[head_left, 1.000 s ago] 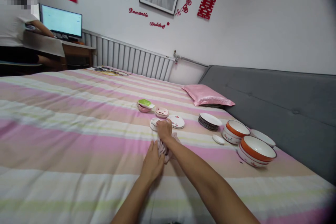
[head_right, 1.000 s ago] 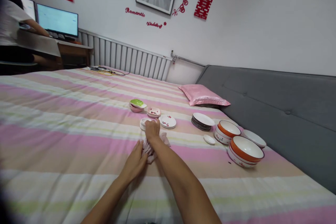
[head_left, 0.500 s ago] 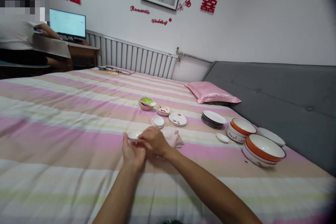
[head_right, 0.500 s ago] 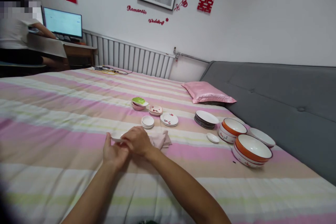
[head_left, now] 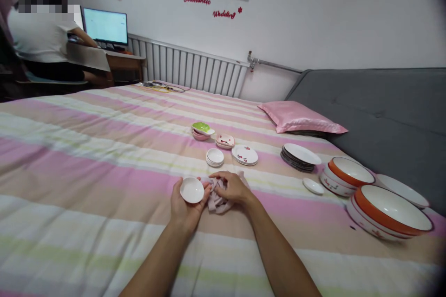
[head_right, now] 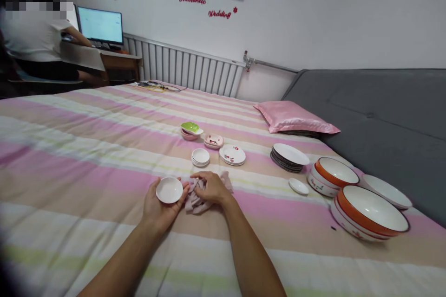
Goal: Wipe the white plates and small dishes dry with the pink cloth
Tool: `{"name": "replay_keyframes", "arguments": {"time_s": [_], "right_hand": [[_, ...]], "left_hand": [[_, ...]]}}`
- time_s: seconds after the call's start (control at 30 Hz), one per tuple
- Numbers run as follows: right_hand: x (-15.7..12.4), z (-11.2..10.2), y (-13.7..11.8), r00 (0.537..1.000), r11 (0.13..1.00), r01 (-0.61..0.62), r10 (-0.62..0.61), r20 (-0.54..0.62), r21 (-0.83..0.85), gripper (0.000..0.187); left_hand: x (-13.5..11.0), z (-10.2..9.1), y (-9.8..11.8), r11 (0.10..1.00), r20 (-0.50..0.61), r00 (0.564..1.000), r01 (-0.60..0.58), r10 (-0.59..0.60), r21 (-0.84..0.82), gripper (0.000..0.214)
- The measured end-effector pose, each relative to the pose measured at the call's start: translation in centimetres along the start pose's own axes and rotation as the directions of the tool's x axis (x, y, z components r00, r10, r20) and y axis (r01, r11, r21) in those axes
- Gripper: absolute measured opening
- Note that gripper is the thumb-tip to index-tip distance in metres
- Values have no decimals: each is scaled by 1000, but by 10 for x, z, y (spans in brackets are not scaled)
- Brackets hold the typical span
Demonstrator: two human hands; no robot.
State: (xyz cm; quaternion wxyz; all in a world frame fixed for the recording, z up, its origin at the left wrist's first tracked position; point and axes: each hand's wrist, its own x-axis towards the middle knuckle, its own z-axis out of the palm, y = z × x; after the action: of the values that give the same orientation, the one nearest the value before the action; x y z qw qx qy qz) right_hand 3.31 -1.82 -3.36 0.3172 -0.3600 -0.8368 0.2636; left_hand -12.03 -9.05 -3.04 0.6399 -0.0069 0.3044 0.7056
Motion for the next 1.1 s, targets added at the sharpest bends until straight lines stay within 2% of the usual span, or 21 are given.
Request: {"name": "replay_keyframes", "arguments": {"time_s": [0.07,0.17,0.27,0.43,0.5,0.53,0.6,0.63,0.67,0.7,0.83,0.93,1.0,1.1], "right_hand": [[-2,2,0,999,1000,18,-18,46,-9,47],[-4,1,-1,998,1000,1,-3,55,23,29],[-3,0,0,997,997,-39,43,-60,67,12],[0,1,-5,950,990,-65,99,-297,124,9],[1,0,-10,880,978,-46,135,-455,202,13],[1,-1,-12,819,967,-30,168,-549,251,16],[1,-1,-15,650,944,-14,260,-714,331,25],[1,-1,-15,573,936,-31,304,-761,350,28],[1,-2,-14,528,934,-69,333,-781,351,30],[0,-1,-12,512,932,-117,352,-783,342,31],[1,2,-5,577,908,-242,419,-701,343,33],[4,6,-8,649,847,-168,481,-590,505,33],[5,6,-15,734,734,-55,490,-471,677,33],[3,-1,-29,839,537,52,433,-328,842,29]], "left_hand": [[-2,1,-5,999,-1,1000,-5,5,42,27],[-5,3,-9,995,6,1000,13,-14,94,30],[-9,3,-12,994,11,1000,-8,7,107,26],[-21,3,-11,994,7,999,-50,50,101,29],[-25,2,-10,992,31,998,-54,51,111,32],[-27,1,-9,992,46,998,-58,53,116,32],[-29,0,-9,990,71,996,-66,57,122,32],[-29,0,-8,990,78,995,-66,56,125,32],[-30,0,-8,990,81,995,-63,53,128,32],[-31,0,-8,990,82,996,-53,43,132,33],[-36,2,-6,985,131,988,55,-76,162,40],[-39,1,-7,952,180,949,221,-260,213,48],[-41,0,-9,921,179,918,307,-353,238,50],[-41,0,-10,925,164,922,315,-351,211,41]]}}
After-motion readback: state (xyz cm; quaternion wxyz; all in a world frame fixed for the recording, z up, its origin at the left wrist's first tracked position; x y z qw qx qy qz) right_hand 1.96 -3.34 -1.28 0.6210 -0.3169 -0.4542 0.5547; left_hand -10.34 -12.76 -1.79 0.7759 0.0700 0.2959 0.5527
